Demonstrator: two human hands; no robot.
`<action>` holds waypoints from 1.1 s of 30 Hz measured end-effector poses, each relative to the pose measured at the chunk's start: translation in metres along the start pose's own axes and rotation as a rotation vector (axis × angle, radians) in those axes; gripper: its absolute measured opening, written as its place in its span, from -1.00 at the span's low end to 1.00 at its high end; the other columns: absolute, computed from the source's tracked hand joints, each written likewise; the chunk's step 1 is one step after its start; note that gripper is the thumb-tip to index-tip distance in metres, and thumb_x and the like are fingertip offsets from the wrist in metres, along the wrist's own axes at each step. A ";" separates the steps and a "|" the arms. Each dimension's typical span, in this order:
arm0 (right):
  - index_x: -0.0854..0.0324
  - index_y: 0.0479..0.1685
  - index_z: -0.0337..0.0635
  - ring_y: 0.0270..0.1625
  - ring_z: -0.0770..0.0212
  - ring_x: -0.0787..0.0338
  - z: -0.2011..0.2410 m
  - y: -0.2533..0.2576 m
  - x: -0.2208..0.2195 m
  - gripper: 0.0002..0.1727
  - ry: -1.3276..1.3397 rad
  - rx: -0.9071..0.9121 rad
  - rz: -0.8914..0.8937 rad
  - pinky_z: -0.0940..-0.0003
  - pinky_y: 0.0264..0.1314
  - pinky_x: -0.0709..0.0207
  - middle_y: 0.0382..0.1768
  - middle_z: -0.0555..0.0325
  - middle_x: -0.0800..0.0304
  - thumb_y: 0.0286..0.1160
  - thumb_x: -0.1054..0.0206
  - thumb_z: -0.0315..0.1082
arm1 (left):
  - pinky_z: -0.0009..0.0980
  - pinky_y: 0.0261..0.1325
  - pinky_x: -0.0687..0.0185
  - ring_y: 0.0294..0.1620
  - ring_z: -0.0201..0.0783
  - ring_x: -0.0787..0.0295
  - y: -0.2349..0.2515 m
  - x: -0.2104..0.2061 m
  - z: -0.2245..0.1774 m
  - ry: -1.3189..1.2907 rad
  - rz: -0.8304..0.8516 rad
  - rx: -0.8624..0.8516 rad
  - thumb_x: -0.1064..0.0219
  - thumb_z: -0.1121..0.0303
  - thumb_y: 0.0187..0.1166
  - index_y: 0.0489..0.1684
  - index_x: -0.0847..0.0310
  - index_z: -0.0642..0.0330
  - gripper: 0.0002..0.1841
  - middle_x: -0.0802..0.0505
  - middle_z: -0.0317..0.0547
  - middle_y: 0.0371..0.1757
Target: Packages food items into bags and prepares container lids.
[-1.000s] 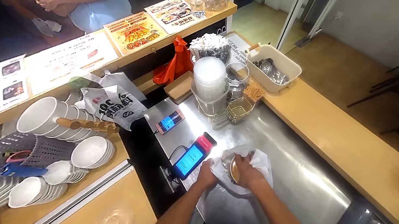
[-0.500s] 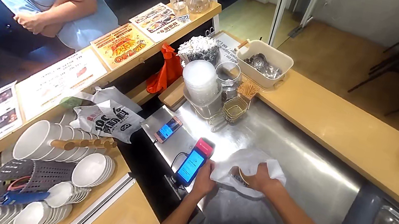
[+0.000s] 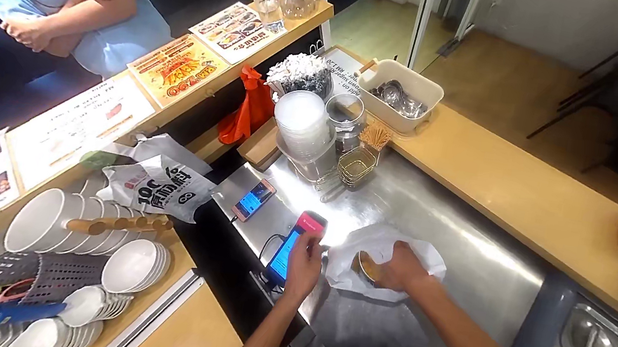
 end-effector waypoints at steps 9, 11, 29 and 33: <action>-0.54 0.51 -0.21 0.55 -0.26 -0.54 -0.001 -0.055 0.065 -0.34 -0.026 0.173 -0.204 -0.28 0.55 -0.38 0.51 -0.21 -0.55 0.52 -0.44 0.02 | 0.54 0.65 0.23 0.88 0.29 0.20 -0.006 -0.068 -0.107 0.959 0.509 -0.417 -0.28 0.03 0.60 0.41 -0.71 -0.13 -0.56 -0.02 0.07 0.91; -0.50 0.55 -0.23 0.44 -0.24 -0.64 -0.022 -0.043 0.070 -0.25 -0.072 0.074 -0.321 -0.28 0.54 -0.39 0.52 -0.20 -0.55 0.54 -0.38 0.15 | 0.54 0.63 0.12 0.85 0.33 0.09 0.026 -0.067 -0.097 1.007 0.432 -0.287 -0.39 0.09 0.53 0.43 -0.69 -0.08 -0.53 -0.09 0.19 0.87; -0.56 0.43 -0.43 0.70 -0.11 -0.34 -0.071 -0.025 0.011 -0.25 -0.371 -0.174 -0.148 0.00 0.77 -0.03 0.59 -0.18 -0.47 0.27 -0.57 -0.13 | 0.34 0.18 -0.56 0.32 0.32 -0.66 0.015 -0.108 -0.090 1.161 0.797 -0.022 -0.51 0.24 0.33 0.73 -0.28 -0.13 -0.18 -0.62 0.26 0.47; -0.76 0.03 -0.34 0.47 -0.18 -0.55 -0.048 -0.047 0.038 -0.67 -0.279 0.037 -0.370 -0.14 0.61 -0.22 0.24 -0.16 -0.73 0.24 -0.51 -0.46 | 0.26 0.19 -0.63 0.24 0.22 -0.72 0.025 -0.086 -0.092 0.955 0.709 -0.117 -0.53 0.23 0.36 0.68 -0.39 -0.19 -0.24 -0.64 0.17 0.44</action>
Point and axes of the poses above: each hand's wrist, its own y-axis towards the middle knuckle, its own x-axis out of the back of the hand, z = x × y, the point moved 8 cm from there along y, towards the middle knuckle
